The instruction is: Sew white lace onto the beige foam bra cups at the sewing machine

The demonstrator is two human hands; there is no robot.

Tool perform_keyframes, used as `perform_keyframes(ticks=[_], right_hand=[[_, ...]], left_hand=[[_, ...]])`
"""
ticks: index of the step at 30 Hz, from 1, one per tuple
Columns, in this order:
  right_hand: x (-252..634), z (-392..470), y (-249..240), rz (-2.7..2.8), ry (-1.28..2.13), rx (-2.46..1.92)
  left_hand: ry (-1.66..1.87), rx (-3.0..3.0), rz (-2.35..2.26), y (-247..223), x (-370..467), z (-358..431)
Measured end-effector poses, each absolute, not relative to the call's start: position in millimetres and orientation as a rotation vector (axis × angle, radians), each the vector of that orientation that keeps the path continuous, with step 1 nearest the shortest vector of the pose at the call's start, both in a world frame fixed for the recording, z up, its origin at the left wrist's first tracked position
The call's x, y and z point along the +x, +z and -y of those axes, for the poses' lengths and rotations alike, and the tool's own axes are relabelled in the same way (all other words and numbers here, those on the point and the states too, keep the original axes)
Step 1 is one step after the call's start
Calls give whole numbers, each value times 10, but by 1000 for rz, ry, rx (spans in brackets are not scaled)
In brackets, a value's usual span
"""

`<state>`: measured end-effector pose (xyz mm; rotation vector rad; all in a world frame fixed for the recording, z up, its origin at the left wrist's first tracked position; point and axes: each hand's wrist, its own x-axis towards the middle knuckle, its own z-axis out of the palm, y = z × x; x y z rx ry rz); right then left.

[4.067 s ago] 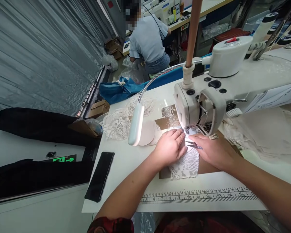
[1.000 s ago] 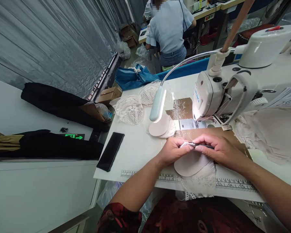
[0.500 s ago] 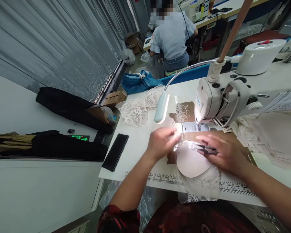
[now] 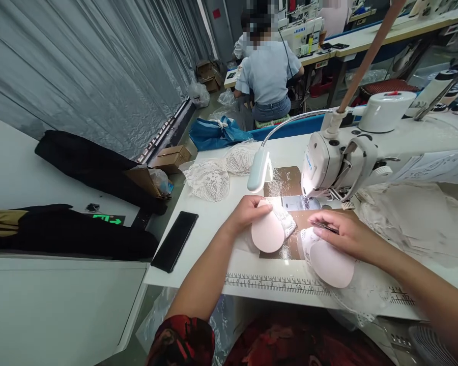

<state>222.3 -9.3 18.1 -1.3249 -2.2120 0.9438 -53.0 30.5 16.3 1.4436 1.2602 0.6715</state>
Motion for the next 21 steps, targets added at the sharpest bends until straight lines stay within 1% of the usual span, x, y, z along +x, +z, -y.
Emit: perform_keyframes(ticks=[3, 6, 13, 16, 19, 21], right_hand=[[2004, 7, 201, 2053, 1129, -1341], [1794, -34, 171, 1955, 1314, -1249], [1720, 10, 46, 1838, 1519, -1128], [1734, 15, 38, 1839, 1521, -1097], [1756, -2, 45, 1840, 1425, -1068], [1801, -18, 39, 1856, 1343, -1128]], left_hand=[[725, 1278, -1114, 147, -498, -275], [735, 1229, -1064, 133, -516, -280], [624, 1671, -961, 221, -480, -226], [534, 1746, -1008, 205, -374, -208], [492, 1654, -931, 148, -313, -221], [484, 1563, -881, 120, -305, -237]])
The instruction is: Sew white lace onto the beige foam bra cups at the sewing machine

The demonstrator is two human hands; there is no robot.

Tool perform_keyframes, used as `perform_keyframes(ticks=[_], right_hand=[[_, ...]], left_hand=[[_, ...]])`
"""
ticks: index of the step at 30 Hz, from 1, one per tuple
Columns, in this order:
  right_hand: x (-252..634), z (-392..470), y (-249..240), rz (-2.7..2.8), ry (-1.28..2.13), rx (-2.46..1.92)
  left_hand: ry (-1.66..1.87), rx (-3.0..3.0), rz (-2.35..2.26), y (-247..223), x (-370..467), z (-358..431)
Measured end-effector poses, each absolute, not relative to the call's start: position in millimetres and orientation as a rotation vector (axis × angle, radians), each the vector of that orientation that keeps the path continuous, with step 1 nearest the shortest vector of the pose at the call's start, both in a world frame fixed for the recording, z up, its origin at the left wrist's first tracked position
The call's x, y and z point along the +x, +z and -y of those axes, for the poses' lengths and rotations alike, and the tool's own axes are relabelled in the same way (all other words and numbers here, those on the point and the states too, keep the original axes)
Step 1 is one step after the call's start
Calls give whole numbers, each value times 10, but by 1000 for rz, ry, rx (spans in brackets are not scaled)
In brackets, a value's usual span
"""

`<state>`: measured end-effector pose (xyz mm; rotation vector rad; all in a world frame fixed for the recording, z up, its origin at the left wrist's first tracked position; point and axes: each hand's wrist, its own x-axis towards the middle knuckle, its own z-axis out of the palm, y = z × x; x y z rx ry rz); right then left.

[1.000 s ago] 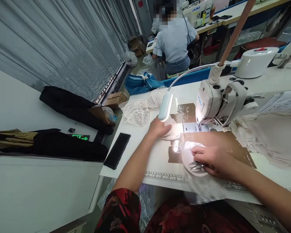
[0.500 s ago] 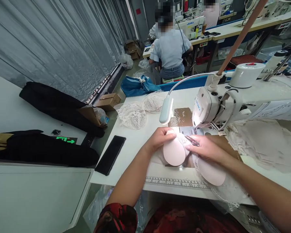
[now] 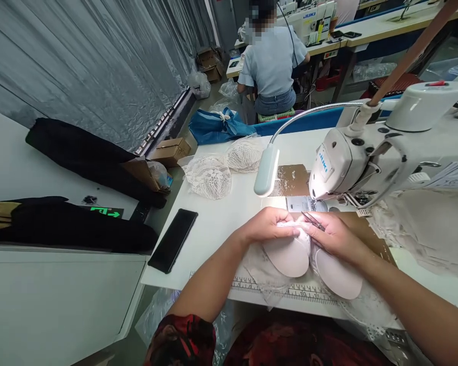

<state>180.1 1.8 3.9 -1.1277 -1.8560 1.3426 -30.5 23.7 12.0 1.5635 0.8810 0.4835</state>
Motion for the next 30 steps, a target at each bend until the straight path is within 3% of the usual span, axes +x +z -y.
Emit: perform_keyframes(ticks=[30], right_hand=[[1920, -23, 147, 1957, 1250, -1245]], left_hand=[[440, 1346, -872, 79, -236, -198]])
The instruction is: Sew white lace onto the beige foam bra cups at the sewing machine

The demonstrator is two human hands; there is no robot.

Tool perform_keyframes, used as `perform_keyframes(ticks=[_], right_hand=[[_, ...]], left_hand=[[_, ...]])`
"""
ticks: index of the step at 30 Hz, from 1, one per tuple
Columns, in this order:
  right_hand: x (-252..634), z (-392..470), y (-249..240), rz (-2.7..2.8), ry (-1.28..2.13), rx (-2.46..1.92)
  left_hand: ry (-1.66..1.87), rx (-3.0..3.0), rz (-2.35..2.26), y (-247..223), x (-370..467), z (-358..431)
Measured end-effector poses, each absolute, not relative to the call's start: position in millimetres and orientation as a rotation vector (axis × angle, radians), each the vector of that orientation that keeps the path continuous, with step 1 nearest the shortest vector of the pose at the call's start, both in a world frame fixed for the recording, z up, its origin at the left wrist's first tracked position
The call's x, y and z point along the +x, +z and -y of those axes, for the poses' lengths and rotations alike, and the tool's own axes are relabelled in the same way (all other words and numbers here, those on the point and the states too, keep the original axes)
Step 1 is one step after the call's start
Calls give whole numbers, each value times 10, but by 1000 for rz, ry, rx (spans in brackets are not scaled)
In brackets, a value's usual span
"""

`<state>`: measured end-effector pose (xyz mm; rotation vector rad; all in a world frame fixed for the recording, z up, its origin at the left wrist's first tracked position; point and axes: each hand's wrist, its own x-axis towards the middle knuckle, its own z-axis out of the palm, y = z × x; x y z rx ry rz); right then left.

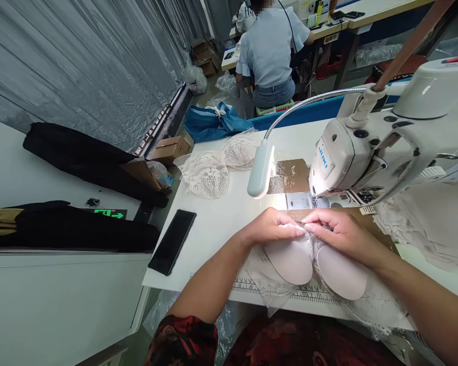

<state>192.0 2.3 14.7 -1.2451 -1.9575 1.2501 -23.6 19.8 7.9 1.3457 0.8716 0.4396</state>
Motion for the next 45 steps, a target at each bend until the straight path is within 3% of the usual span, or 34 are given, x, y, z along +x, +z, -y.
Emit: perform_keyframes(ticks=[5, 10, 15, 18, 25, 33, 45], right_hand=[[1889, -46, 75, 1891, 1456, -1222], [1928, -61, 175, 2070, 1339, -1329], [1930, -54, 143, 1938, 1638, -1202], [1863, -49, 103, 1746, 1557, -1278], [1777, 20, 134, 1909, 1403, -1238], [1809, 23, 86, 1794, 1308, -1219], [1945, -28, 63, 1821, 1430, -1220]], left_hand=[[363, 1471, -807, 133, -287, -225], [150, 1665, -852, 261, -616, -289], [288, 1600, -916, 318, -751, -298], [358, 1586, -905, 301, -654, -268], [504, 1481, -918, 218, -440, -202], [466, 1357, -943, 199, -333, -175], [600, 1182, -943, 159, -300, -144]])
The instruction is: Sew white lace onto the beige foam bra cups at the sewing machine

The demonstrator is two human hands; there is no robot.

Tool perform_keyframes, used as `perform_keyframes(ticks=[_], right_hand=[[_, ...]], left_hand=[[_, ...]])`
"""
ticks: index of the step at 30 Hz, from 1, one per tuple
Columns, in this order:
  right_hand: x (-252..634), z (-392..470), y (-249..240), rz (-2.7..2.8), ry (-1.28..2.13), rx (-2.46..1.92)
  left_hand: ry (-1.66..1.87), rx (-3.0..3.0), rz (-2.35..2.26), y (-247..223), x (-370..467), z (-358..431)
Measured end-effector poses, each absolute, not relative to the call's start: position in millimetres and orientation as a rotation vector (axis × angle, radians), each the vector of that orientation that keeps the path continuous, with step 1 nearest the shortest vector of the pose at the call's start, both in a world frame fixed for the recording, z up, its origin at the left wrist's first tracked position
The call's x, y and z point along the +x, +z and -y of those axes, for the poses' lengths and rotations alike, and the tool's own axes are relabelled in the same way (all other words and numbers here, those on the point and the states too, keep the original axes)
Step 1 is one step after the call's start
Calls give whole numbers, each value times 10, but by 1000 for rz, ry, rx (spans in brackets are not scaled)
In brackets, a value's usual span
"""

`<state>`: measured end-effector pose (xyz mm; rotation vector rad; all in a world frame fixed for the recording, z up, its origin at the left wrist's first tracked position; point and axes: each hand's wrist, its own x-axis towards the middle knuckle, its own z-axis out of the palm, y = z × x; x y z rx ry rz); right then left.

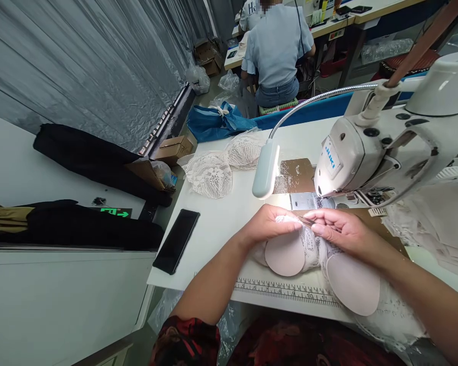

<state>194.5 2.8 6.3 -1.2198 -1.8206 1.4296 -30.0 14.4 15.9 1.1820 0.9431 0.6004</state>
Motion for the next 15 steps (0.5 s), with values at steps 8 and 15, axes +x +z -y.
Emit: perform_keyframes(ticks=[8, 15], right_hand=[[1840, 31, 93, 1835, 1352, -1208], [1802, 5, -5, 1644, 1503, -1146]], left_hand=[[564, 1205, -946, 134, -230, -138], [588, 1234, -869, 136, -191, -128]])
